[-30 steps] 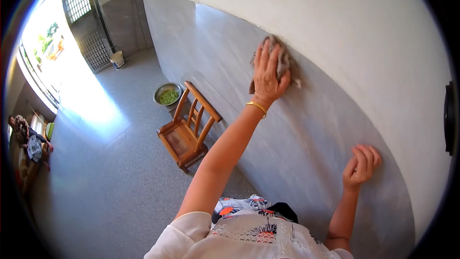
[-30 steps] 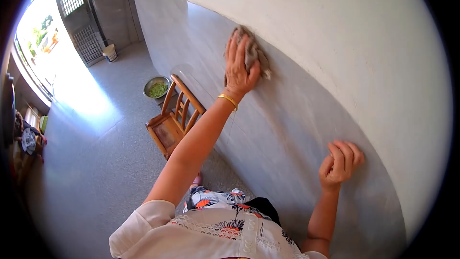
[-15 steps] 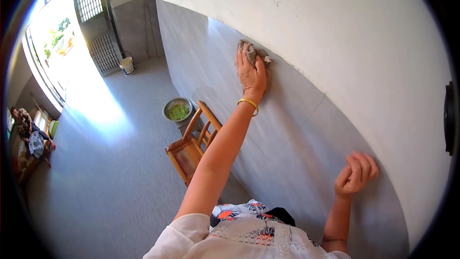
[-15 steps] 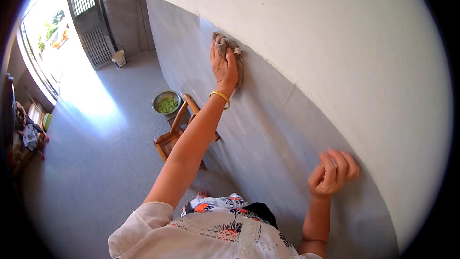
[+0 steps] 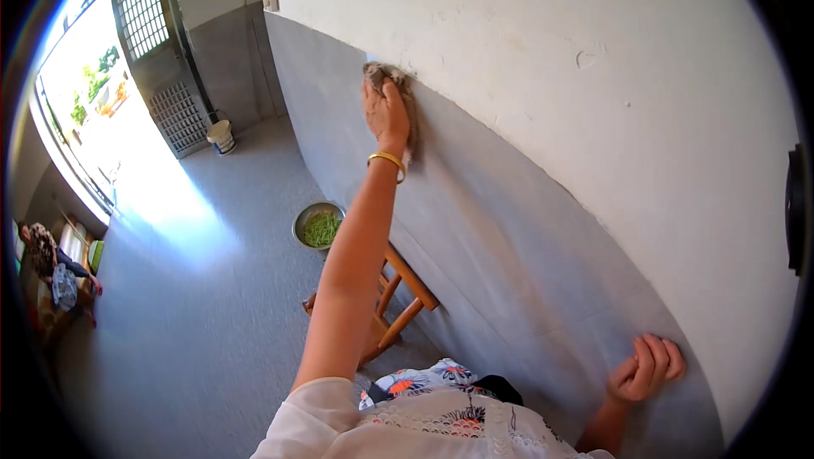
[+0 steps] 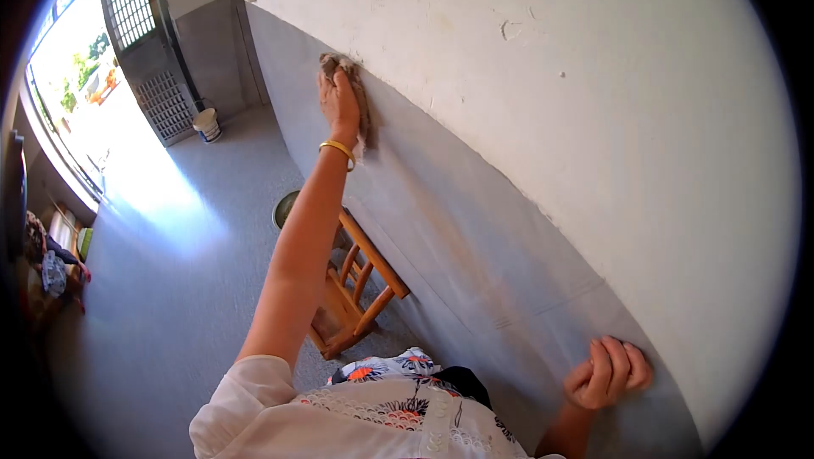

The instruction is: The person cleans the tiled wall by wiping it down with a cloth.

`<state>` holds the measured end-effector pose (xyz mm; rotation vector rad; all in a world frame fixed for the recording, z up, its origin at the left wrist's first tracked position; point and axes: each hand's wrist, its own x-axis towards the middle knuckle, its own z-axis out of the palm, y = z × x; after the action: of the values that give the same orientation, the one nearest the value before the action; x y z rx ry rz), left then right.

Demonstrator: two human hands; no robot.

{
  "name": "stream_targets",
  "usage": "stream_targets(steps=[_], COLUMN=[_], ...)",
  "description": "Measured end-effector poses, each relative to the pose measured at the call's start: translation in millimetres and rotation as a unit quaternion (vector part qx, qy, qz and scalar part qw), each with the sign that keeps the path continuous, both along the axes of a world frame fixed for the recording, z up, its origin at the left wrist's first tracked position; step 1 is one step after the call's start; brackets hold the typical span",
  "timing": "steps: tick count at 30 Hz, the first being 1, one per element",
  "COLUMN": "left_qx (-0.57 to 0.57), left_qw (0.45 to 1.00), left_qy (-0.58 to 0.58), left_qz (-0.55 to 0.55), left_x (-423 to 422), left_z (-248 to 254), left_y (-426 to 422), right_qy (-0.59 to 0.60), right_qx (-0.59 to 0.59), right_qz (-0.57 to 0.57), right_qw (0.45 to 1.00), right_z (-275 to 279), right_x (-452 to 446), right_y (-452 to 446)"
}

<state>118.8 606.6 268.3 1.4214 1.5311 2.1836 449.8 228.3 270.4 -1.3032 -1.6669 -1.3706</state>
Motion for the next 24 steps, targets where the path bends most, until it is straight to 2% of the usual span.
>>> stream_targets(steps=[5,10,12,15,19,20,24], left_qx=[-0.006,-0.044,-0.033,-0.045,-0.050,-0.117,-0.207], left_qw=[0.999,0.998,0.999,0.998,0.994,0.983,0.953], left_qy=[-0.006,-0.027,-0.039,-0.045,-0.091,-0.137,-0.212], left_qz=[-0.034,-0.022,0.010,-0.007,0.041,0.042,0.060], left_x=[-40.2,-65.7,-67.5,-74.4,-64.0,-56.8,-37.0], left_z=[2.9,0.6,-4.9,-25.5,-104.0,-117.3,-215.4], left_y=[27.9,56.8,58.5,58.9,51.4,41.0,27.1], right_qy=[0.006,-0.007,-0.009,-0.012,-0.019,-0.019,-0.031], right_qx=[-0.019,-0.024,-0.025,-0.025,-0.019,-0.019,-0.011], right_qz=[-0.032,-0.037,-0.039,-0.039,-0.035,-0.035,-0.035], right_qw=[0.999,0.999,0.999,0.999,0.999,0.999,0.999], right_z=[-4.0,-6.0,-4.9,-1.5,-3.0,-2.5,-3.2], right_x=[1.4,4.3,2.1,0.7,5.1,5.5,7.3], right_y=[-10.9,-11.8,-18.7,-23.8,-23.8,-23.2,-19.1])
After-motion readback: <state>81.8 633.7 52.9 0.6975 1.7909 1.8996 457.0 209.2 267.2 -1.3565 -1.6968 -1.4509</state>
